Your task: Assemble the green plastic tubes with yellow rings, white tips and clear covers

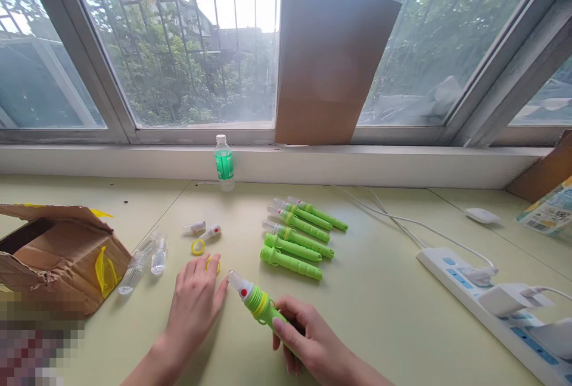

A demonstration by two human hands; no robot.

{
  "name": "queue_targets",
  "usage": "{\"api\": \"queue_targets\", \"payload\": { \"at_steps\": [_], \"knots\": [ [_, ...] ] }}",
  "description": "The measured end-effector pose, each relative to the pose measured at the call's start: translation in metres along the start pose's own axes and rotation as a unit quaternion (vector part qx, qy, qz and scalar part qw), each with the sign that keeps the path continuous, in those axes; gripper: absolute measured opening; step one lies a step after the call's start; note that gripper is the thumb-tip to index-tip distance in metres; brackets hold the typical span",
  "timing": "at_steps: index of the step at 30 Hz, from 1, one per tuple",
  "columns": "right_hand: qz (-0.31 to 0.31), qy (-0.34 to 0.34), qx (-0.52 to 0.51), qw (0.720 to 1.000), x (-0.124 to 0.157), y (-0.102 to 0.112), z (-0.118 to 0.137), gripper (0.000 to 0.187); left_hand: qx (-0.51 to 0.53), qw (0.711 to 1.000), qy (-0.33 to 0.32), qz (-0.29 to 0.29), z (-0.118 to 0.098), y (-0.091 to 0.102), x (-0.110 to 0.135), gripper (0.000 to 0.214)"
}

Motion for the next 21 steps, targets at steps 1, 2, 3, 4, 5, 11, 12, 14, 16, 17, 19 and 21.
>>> {"api": "queue_targets", "payload": {
  "at_steps": [1,2,3,4,5,11,12,14,16,17,19,21],
  "knots": [
    [0.000,-0.001,0.000,1.000,0.000,0.000,0.000,0.034,-0.007,1.000,0.008,-0.001,0.002,-0.001,-0.001,0.042],
    [-0.001,-0.003,0.001,1.000,0.000,0.000,0.000,0.034,-0.015,1.000,0.015,-0.001,0.004,-0.001,-0.001,0.044],
    [-0.002,-0.005,0.001,1.000,0.000,0.000,0.000,0.034,-0.023,1.000,0.021,-0.001,0.007,-0.002,-0.002,0.045],
    [-0.003,-0.006,0.002,1.000,-0.001,0.000,0.000,0.034,-0.031,0.999,0.026,-0.001,0.009,-0.003,-0.003,0.046],
    [-0.003,-0.008,0.003,1.000,-0.001,0.001,0.000,0.034,-0.038,0.999,0.030,-0.002,0.012,-0.003,-0.005,0.048],
    [-0.003,0.004,0.003,1.000,0.000,0.001,0.001,0.034,-0.063,0.995,0.079,0.002,0.029,-0.001,-0.012,0.056],
    [-0.002,0.004,0.000,1.000,0.000,0.001,0.001,0.034,-0.071,0.993,0.089,0.011,0.031,-0.002,-0.013,0.056],
    [0.000,0.002,-0.005,1.000,0.000,0.000,0.000,0.034,-0.093,0.989,0.110,0.031,0.037,-0.003,-0.015,0.057],
    [0.001,0.001,-0.008,1.000,0.000,0.000,0.000,0.033,-0.116,0.984,0.125,0.048,0.042,-0.004,-0.015,0.058],
    [0.001,0.001,-0.009,1.000,0.000,0.001,-0.001,0.033,-0.124,0.982,0.130,0.055,0.043,-0.005,-0.015,0.059],
    [-0.001,0.002,-0.010,1.000,0.000,0.001,-0.001,0.034,-0.128,0.981,0.134,0.065,0.045,-0.006,-0.015,0.059],
    [-0.001,0.002,-0.011,1.000,0.000,0.001,-0.002,0.034,-0.122,0.981,0.134,0.071,0.046,-0.007,-0.014,0.059]
  ]
}}
Point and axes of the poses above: each hand's wrist, its own x-axis away from the middle knuckle, its own y-axis out of the back of the hand, z = x × y, the point moved 5 cm from there along -x, towards the middle knuckle, and after that the axes turned 7 degrees about -x, right-handed, at the moved point
